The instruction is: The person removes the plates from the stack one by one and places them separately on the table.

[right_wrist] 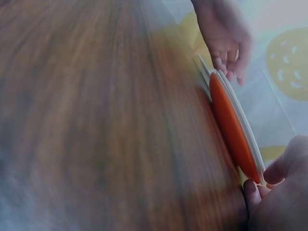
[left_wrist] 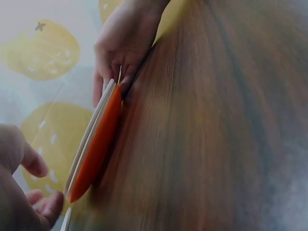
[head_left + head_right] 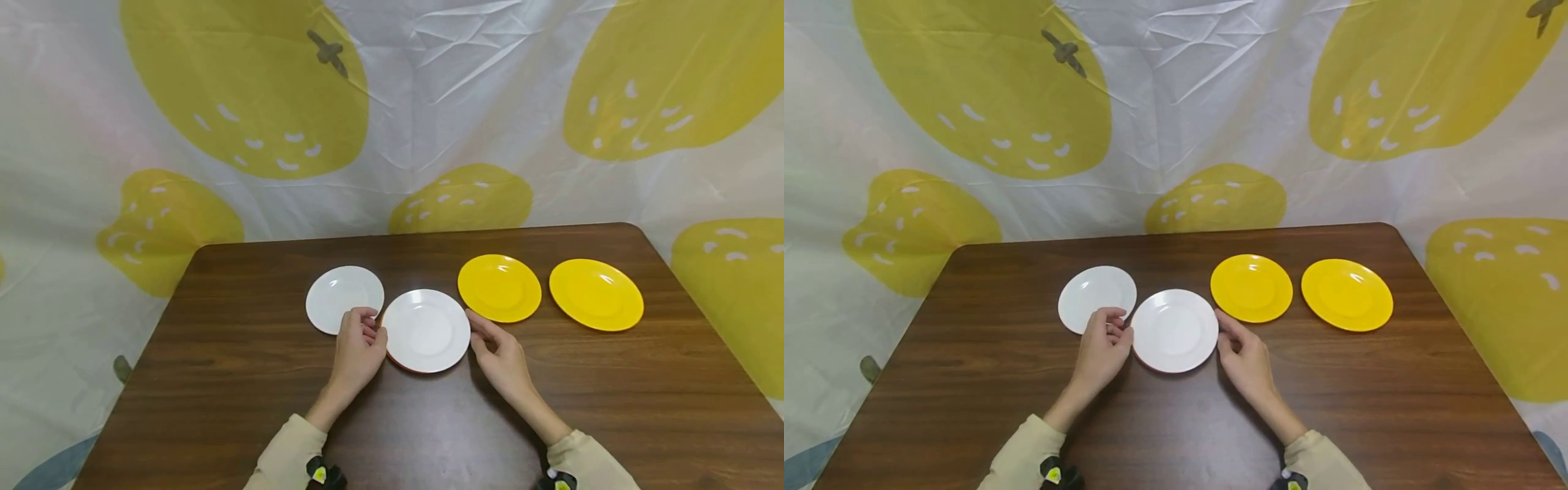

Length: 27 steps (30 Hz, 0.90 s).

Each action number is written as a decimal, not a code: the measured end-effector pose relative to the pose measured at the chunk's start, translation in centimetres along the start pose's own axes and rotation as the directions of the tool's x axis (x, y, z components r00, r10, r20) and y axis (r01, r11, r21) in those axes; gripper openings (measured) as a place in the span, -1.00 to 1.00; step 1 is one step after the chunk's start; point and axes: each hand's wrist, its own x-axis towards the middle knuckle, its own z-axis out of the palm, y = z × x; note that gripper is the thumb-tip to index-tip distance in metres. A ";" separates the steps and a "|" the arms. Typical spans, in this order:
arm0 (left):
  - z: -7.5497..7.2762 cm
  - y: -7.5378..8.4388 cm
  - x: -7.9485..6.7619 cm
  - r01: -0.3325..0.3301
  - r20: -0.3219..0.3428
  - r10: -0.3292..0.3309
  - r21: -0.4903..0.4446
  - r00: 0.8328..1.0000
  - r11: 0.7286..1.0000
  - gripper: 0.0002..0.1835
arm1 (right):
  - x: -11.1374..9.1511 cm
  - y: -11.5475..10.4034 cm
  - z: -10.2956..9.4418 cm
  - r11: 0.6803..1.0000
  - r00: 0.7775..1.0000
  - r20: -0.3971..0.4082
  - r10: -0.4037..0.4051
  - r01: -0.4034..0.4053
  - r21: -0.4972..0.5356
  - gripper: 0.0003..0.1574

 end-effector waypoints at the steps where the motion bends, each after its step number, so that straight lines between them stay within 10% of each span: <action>1: 0.1 0.0 -0.1 -0.002 0.016 0.002 0.018 1.000 1.000 -0.68 | 0.0 0.0 0.0 1.000 1.000 0.002 0.002 -0.002 0.001 -0.47; 16: 0.5 -0.2 -0.2 -0.004 0.098 -0.008 0.122 0.995 0.993 -0.60 | -0.1 -0.1 -0.2 1.000 1.000 0.014 -0.024 0.025 -0.013 -0.50; 27: 0.4 -0.2 0.0 0.073 0.063 -0.075 0.029 0.995 0.997 -0.59 | 0.0 0.2 0.0 0.999 0.999 0.003 -0.043 0.043 -0.021 -0.53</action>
